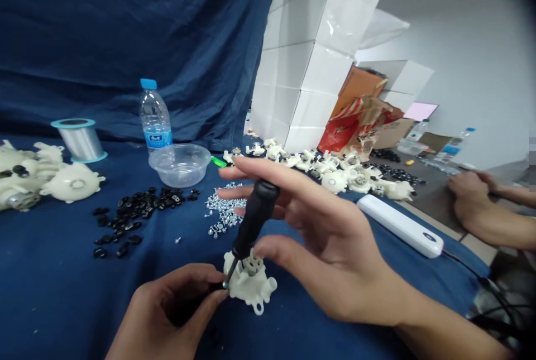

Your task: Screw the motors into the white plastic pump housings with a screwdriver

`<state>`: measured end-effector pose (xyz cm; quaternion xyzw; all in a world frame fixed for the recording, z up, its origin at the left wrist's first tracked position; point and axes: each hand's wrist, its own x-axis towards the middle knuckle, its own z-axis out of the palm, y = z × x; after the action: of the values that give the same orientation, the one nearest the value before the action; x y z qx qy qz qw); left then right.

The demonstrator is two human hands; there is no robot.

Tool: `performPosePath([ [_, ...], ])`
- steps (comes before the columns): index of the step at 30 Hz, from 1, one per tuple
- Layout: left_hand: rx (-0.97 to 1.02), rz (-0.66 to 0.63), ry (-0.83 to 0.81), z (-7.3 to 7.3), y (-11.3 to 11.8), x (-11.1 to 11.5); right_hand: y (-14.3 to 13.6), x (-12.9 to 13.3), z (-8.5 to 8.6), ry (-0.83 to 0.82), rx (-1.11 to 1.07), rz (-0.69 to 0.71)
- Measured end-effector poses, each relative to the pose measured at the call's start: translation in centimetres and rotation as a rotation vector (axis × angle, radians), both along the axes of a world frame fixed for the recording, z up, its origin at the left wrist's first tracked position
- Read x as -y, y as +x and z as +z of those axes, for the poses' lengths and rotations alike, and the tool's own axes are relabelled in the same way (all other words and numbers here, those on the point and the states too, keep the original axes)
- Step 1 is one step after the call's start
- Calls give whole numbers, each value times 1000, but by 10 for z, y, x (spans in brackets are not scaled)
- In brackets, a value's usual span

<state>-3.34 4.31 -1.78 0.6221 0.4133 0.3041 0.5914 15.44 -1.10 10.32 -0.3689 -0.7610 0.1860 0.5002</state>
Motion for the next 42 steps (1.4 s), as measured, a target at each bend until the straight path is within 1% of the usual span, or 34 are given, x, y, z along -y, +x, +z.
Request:
performPosePath([
  [1, -8, -3, 14, 0, 0, -1, 0, 0, 0, -36, -37, 35],
  [2, -19, -16, 26, -1, -1, -2, 0, 0, 0, -38, -77, 44],
  [3, -31, -32, 39, -2, -1, -3, 0, -1, -1, -10, -110, 19],
  [6, -51, -49, 59, -1, -1, -5, 2, -3, -5, 135, -127, -172],
  [7, -47, -45, 56, 1, 0, -5, 3, -3, -6, 162, -102, -200],
  [8, -36, -38, 52, 2, 1, -4, 4, -3, -6, 163, -66, -189],
  [10, -16, -29, 39, 5, 2, -1, 5, -1, -7, 92, -22, -75],
  [12, -13, -25, 32, 6, 3, 1, 5, 0, -7, -8, -69, 41],
  [13, -15, -23, 31, 7, 3, 2, 5, 0, -7, -36, -120, 56],
  [14, -16, -15, 29, 7, 4, 3, 4, 0, -7, -34, -169, 40],
  [16, -8, 5, 27, 8, 4, 5, 4, 0, -8, 28, -224, -64],
  [18, -1, 6, 29, 8, 4, 5, 5, 0, -8, 93, -176, -149],
  [19, 0, -2, 35, 8, 4, 5, 6, 0, -7, 97, -128, -151],
  [21, -4, -37, 53, 6, 3, 3, 7, 1, -5, 44, -55, -76],
  [23, -16, -76, 72, 5, 1, 1, 8, 2, -3, -26, -60, 11],
  [24, -20, -91, 72, 4, 1, 0, 7, 2, -3, -33, -89, 7],
  [25, -23, -101, 69, 3, 0, 0, 7, 2, -3, -15, -122, -36],
  [28, -25, -111, 85, 3, 0, 0, 6, 2, -4, 65, -160, -233],
  [29, -23, -115, 96, 3, 0, 1, 6, 3, -4, 61, -141, -246],
  [30, -18, -112, 114, 3, 0, 1, 6, 3, -4, 30, -115, -215],
  [32, -5, -102, 141, 1, 1, 2, 7, 4, -3, -61, -85, -85],
  [33, -1, -98, 155, 0, 1, 1, 7, 4, -3, -91, -96, -46],
  [34, -3, -93, 168, -2, 1, 1, 6, 4, -3, -92, -121, -54],
  [36, -15, -83, 195, -3, 2, 0, 5, 5, -3, -14, -162, -182],
  [38, -21, -77, 211, -3, 3, 0, 4, 5, -4, 66, -131, -293],
  [39, -18, -78, 220, -3, 4, 0, 4, 5, -5, 63, -93, -293],
  [41, -12, -83, 239, -2, 4, 0, 4, 6, -5, -11, -42, -196],
  [42, -15, -87, 246, -3, 4, 0, 4, 6, -5, -51, -49, -152],
])
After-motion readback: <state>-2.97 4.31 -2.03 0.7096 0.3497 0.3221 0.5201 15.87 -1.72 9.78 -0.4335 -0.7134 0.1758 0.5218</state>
